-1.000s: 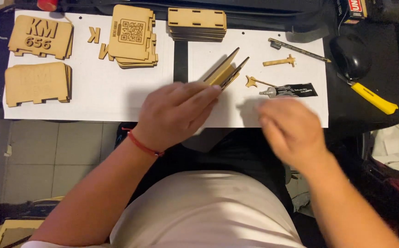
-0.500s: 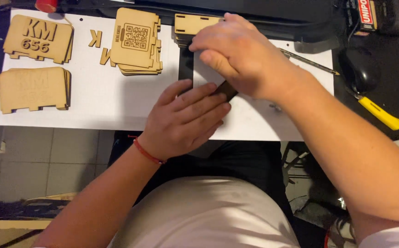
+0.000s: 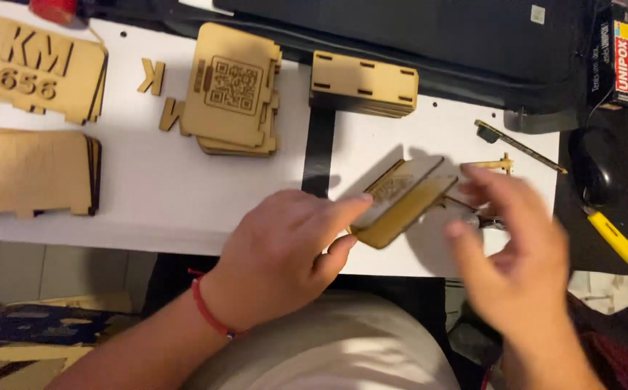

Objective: The person assembles laser-cut wooden pieces into a small box-like structure. They apply glue to the edges of the pieces and press them together to form the sides of the box. The person also handles small wooden dowels and star-shaped pieces, placing them on the table.

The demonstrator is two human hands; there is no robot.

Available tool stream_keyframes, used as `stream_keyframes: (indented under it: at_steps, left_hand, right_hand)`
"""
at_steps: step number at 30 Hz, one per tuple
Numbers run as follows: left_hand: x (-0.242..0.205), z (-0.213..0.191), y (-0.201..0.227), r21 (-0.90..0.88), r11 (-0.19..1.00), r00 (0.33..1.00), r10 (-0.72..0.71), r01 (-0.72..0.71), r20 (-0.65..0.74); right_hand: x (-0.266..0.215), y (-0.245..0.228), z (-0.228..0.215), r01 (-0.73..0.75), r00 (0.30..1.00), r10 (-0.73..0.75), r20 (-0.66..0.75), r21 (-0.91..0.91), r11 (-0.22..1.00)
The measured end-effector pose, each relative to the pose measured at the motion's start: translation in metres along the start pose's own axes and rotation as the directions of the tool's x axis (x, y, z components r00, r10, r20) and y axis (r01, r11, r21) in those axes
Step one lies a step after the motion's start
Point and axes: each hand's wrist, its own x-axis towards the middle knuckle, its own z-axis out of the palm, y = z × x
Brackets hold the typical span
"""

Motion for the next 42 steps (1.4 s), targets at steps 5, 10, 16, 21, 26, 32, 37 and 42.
stream_keyframes:
  at_steps: [5,10,16,21,26,32,37,42]
  left_hand:
    - [0.002,0.013,0.004,-0.030,0.998,0.998,0.052,-0.051,0.024]
    - [0.013,0.004,0.007,-0.057,0.991,0.992,0.126,-0.125,0.014]
    - [0.057,-0.007,0.004,-0.134,0.974,0.979,0.192,-0.180,0.076]
    - [0.055,0.010,-0.008,0.076,0.994,0.974,0.055,-0.073,0.219]
    - [0.049,0.019,-0.016,0.131,0.987,0.989,0.073,-0.091,0.132]
    - [0.049,0.020,-0.017,0.124,0.988,0.994,0.081,-0.089,0.068]
    - [0.053,0.021,-0.016,0.073,0.986,0.988,0.153,-0.153,0.003]
    - [0.055,0.018,-0.016,0.053,0.989,0.990,0.134,-0.136,0.046]
  right_hand:
    - [0.002,0.004,0.005,0.036,0.998,-0.039,0.054,0.046,0.998]
    - [0.012,0.011,-0.004,0.145,0.988,-0.148,0.038,0.070,0.987]
    - [0.010,0.008,0.003,0.243,0.968,-0.249,0.031,0.122,0.962]
    - [0.012,0.003,0.013,0.124,0.988,-0.126,0.092,0.028,0.992]
    - [0.012,0.006,0.017,0.140,0.989,-0.140,0.048,0.000,0.990]
    - [0.012,0.010,0.024,0.148,0.989,-0.149,0.019,0.006,0.989]
    - [0.009,0.013,0.026,0.151,0.988,-0.151,-0.007,0.012,0.988]
    - [0.008,0.016,0.027,0.206,0.978,-0.203,-0.041,0.090,0.974]
